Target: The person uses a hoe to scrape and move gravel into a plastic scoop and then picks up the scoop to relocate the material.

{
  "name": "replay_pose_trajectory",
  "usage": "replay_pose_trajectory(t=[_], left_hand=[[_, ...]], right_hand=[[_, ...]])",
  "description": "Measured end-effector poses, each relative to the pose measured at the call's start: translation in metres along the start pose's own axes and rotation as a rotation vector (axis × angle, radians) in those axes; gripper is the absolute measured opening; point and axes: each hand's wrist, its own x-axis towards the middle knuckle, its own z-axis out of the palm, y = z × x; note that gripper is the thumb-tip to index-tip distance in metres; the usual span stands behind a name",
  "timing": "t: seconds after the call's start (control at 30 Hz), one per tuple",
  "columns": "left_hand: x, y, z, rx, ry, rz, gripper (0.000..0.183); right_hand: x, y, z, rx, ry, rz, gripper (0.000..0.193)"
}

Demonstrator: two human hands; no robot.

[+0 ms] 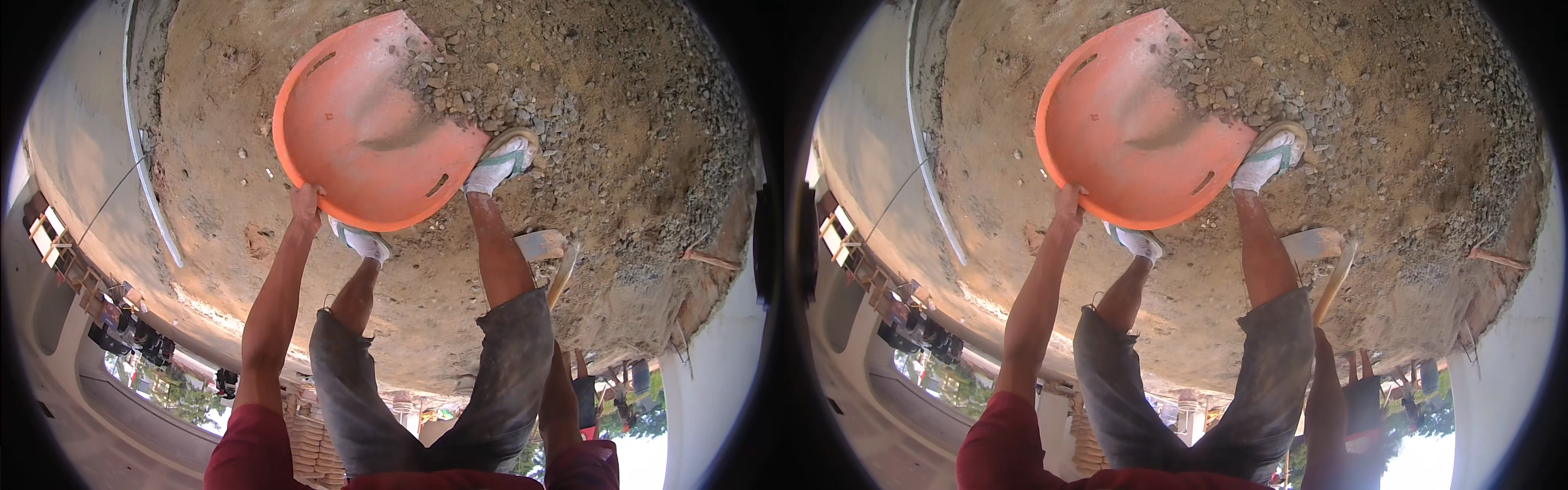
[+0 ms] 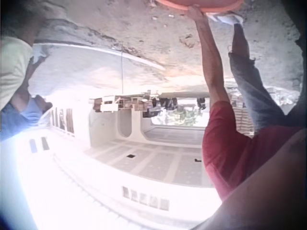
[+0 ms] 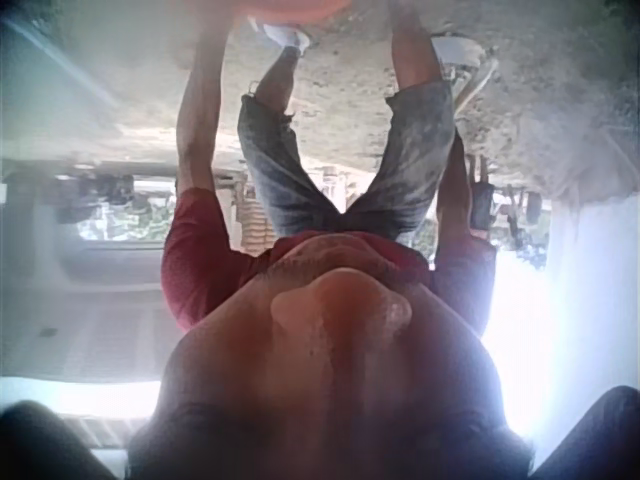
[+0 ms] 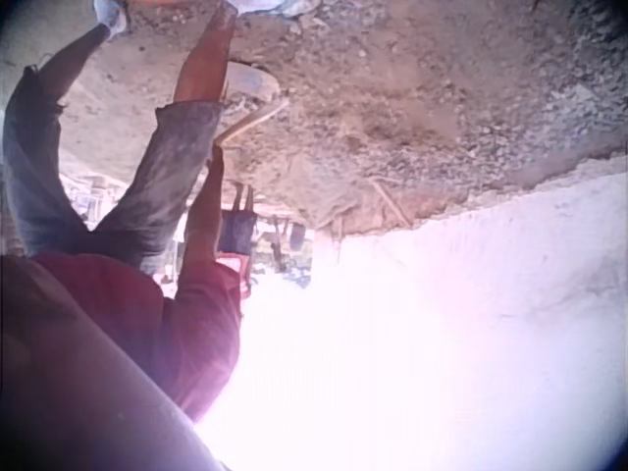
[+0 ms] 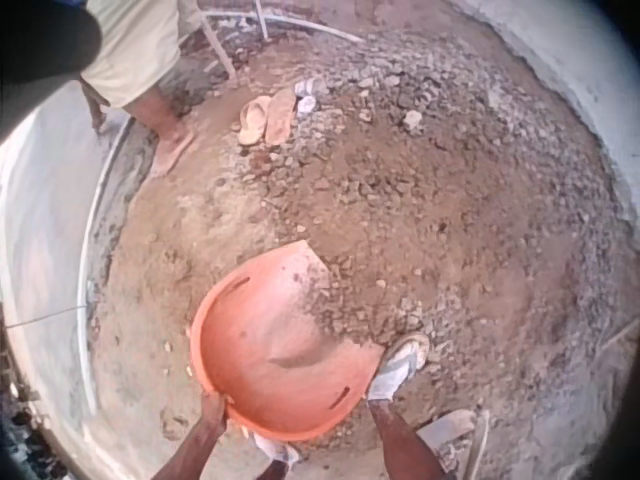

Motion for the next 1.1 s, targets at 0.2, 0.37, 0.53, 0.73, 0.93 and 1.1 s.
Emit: replay_pose_trajectory(t=[0.2,0.37,0.53,0.73,0.93,1.1], left_hand=[[-0.098,0.012,0.025,-0.089,0.078,-0.159,0.015],[-0.104,-0.010,0.019,-0.155,0.082,-0.166,0.014],[-0.050,0.039,0.026,-0.057,0.035,-0.070,0.027],[0.020,0.031,0.049,0.080,0.258,-0.182,0.044],[-0.071,0.011,0.005,0.161,0.279,-0.548,0.041],[-0.143,0.030,0.105,0.928,-0.069,-0.232,0.058]], right_hand=[[-0.032,0.037,-0.130,-0.116,0.054,0.300,0.043],[-0.026,0.032,-0.147,-0.141,-0.058,0.349,0.049],[-0.056,0.026,-0.109,0.021,-0.081,0.300,0.048],[-0.059,0.010,-0.136,-0.041,0.021,-0.090,0.027],[-0.120,-0.078,-0.132,-0.163,0.009,-0.182,0.021],[-0.238,-0.177,-0.128,0.087,0.108,-0.443,0.036]])
